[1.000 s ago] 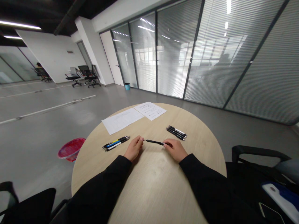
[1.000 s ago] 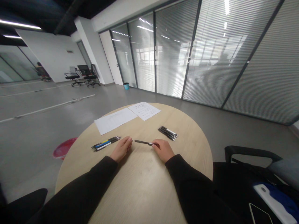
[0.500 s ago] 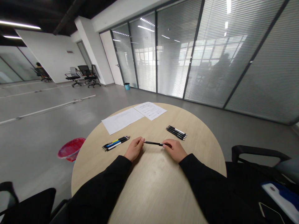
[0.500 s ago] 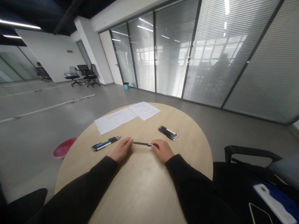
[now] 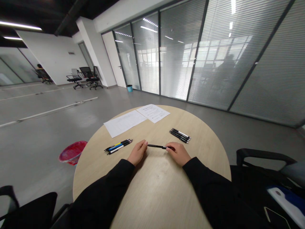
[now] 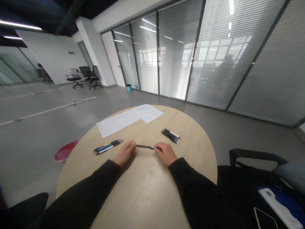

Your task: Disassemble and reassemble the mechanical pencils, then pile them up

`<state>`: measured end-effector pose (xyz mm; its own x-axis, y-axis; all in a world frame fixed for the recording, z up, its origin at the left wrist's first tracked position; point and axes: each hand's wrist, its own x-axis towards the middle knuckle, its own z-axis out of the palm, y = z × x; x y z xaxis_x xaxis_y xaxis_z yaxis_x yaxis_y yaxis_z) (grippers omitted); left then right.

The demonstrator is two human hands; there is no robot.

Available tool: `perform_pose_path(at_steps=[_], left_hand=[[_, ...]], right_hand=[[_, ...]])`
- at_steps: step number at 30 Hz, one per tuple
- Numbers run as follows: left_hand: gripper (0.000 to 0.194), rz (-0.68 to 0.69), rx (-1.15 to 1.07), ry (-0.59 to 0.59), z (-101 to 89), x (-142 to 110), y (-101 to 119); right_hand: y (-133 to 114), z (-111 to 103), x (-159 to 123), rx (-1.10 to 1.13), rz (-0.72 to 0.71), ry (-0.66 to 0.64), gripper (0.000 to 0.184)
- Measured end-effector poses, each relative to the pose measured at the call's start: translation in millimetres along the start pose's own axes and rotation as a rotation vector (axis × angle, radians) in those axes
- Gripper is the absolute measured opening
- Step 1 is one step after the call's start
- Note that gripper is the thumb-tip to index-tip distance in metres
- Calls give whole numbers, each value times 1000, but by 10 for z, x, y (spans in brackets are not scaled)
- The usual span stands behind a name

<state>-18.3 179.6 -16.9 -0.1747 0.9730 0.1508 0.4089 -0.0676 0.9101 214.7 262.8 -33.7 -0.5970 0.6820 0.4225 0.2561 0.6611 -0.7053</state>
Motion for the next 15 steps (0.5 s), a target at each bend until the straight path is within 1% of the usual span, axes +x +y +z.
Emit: perform_pose_path(at_steps=[5, 9, 15], left_hand=[[39, -19, -64, -25, 6, -18, -2], [36, -4, -126, -63, -15, -7, -32], [36, -5, -93, -94, -50, -6, 6]], right_hand=[[15, -3, 4, -3, -3, 20, 13], [24, -9, 3, -4, -3, 21, 12], [21, -18, -2, -26, -15, 30, 12]])
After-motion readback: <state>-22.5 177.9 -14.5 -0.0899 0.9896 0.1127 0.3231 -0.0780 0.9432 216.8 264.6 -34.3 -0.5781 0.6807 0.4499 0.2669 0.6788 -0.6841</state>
